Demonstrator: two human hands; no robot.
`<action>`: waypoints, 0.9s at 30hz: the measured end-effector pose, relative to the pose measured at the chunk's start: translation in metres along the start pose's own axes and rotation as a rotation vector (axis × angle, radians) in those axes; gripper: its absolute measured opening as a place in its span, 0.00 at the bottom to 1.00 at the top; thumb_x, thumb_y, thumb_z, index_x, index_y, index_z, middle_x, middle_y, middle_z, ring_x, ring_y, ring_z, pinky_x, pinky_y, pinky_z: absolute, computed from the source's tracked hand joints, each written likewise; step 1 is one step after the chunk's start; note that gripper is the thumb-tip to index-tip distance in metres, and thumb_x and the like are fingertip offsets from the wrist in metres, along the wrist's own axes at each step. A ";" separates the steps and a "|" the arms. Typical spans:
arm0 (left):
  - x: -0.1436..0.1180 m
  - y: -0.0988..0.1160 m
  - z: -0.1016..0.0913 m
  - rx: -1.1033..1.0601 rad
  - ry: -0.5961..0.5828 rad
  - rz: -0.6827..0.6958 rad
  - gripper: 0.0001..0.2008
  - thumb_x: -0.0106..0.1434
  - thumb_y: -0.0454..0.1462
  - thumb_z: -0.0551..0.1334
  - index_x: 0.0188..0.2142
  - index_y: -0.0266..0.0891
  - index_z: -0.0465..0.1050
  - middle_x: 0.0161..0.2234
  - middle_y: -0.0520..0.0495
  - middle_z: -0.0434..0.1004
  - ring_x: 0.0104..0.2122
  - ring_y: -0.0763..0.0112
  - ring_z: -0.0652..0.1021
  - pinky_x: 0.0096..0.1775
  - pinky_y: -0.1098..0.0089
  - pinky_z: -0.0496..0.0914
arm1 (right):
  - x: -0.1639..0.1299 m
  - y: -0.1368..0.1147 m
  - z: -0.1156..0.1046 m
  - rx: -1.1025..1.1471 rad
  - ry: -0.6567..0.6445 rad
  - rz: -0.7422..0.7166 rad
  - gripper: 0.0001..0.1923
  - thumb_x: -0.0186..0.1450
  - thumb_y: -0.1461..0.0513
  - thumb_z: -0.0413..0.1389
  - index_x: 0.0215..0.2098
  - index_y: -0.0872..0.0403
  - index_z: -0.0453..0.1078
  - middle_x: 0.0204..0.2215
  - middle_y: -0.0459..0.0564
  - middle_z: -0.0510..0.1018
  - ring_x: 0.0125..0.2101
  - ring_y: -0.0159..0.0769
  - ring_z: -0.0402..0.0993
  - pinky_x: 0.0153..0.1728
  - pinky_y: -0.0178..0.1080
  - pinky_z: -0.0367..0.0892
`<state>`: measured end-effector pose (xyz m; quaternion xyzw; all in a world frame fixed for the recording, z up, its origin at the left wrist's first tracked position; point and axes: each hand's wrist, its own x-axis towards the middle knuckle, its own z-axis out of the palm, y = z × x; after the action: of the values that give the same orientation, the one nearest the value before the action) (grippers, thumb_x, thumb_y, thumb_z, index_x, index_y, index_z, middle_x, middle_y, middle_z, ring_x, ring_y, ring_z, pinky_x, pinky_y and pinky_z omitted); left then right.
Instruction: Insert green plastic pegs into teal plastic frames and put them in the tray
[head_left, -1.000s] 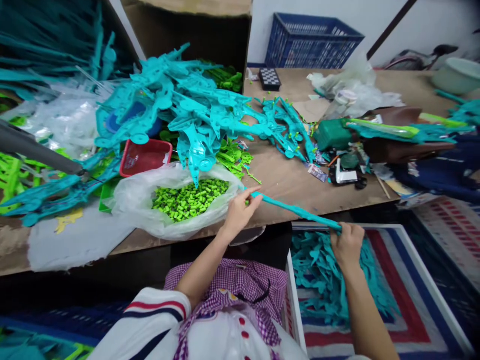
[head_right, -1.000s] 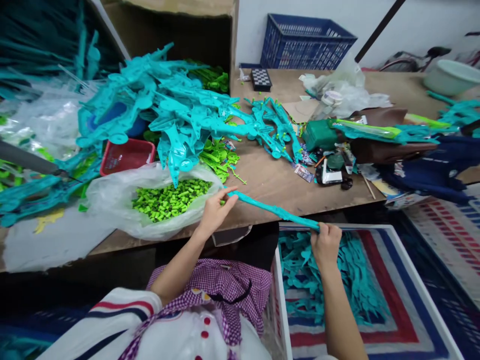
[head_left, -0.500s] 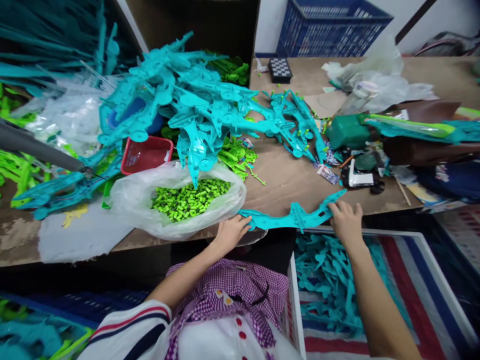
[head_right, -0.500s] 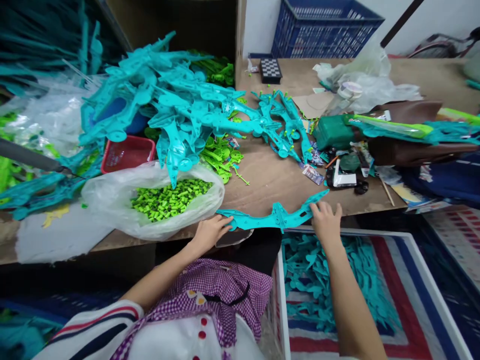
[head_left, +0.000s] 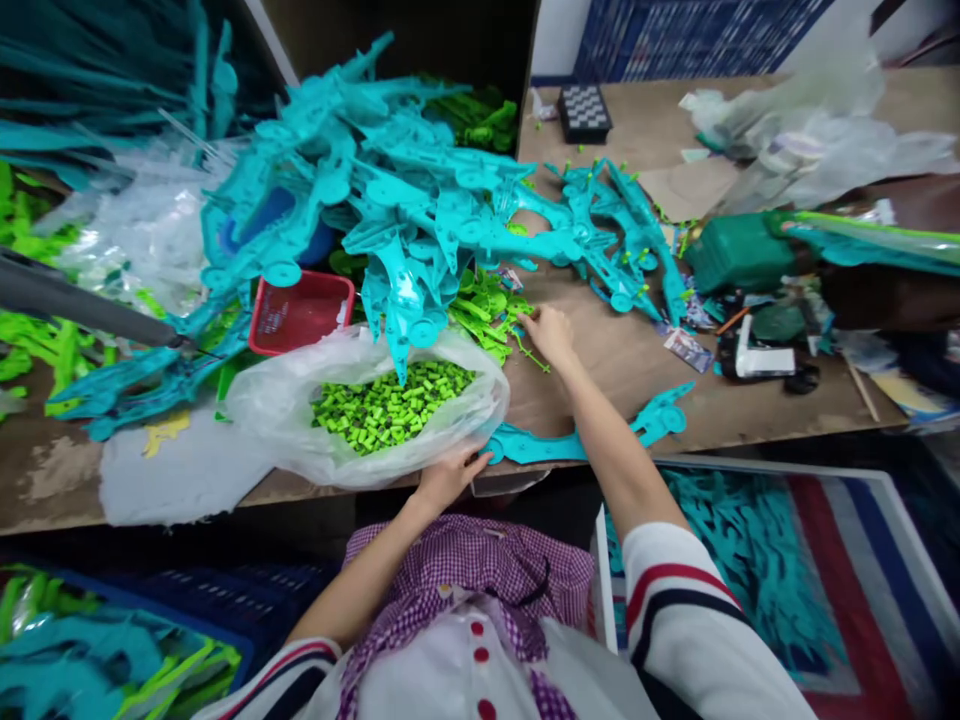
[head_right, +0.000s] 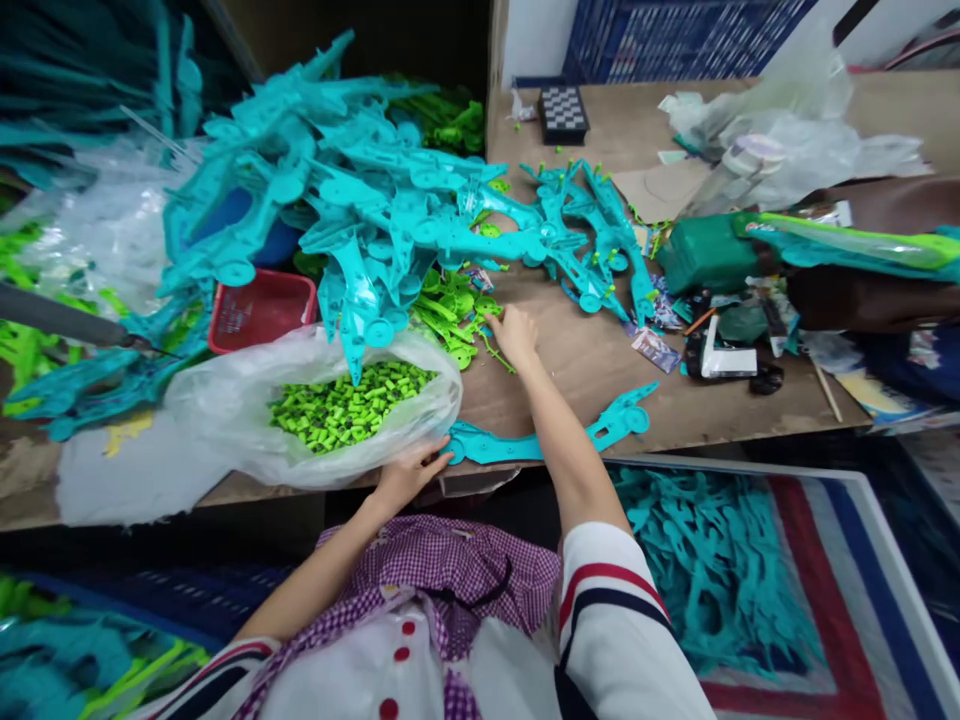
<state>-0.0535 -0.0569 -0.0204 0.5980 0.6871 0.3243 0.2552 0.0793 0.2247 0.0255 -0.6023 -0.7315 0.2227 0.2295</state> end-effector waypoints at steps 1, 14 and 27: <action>-0.001 -0.003 0.000 0.003 -0.009 0.005 0.16 0.60 0.48 0.64 0.44 0.45 0.81 0.30 0.45 0.80 0.33 0.61 0.77 0.47 0.63 0.67 | 0.006 0.000 0.004 -0.013 -0.017 0.010 0.19 0.66 0.50 0.54 0.40 0.58 0.73 0.38 0.62 0.78 0.43 0.51 0.73 0.45 0.50 0.65; 0.003 0.001 -0.001 0.147 -0.058 0.023 0.18 0.62 0.51 0.62 0.41 0.40 0.80 0.28 0.46 0.77 0.34 0.62 0.75 0.47 0.64 0.66 | -0.186 0.021 -0.026 0.687 -0.120 -0.103 0.18 0.62 0.49 0.58 0.44 0.52 0.73 0.35 0.49 0.80 0.32 0.37 0.76 0.37 0.43 0.74; 0.004 0.003 0.002 0.111 -0.089 0.070 0.14 0.63 0.45 0.63 0.43 0.42 0.80 0.36 0.47 0.83 0.38 0.63 0.78 0.49 0.64 0.69 | -0.204 0.015 0.008 0.331 -0.181 -0.457 0.15 0.70 0.51 0.49 0.42 0.50 0.72 0.38 0.52 0.78 0.39 0.41 0.74 0.42 0.42 0.68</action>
<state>-0.0507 -0.0526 -0.0190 0.6486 0.6707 0.2676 0.2404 0.1206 0.0259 -0.0041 -0.3543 -0.8193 0.3341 0.3026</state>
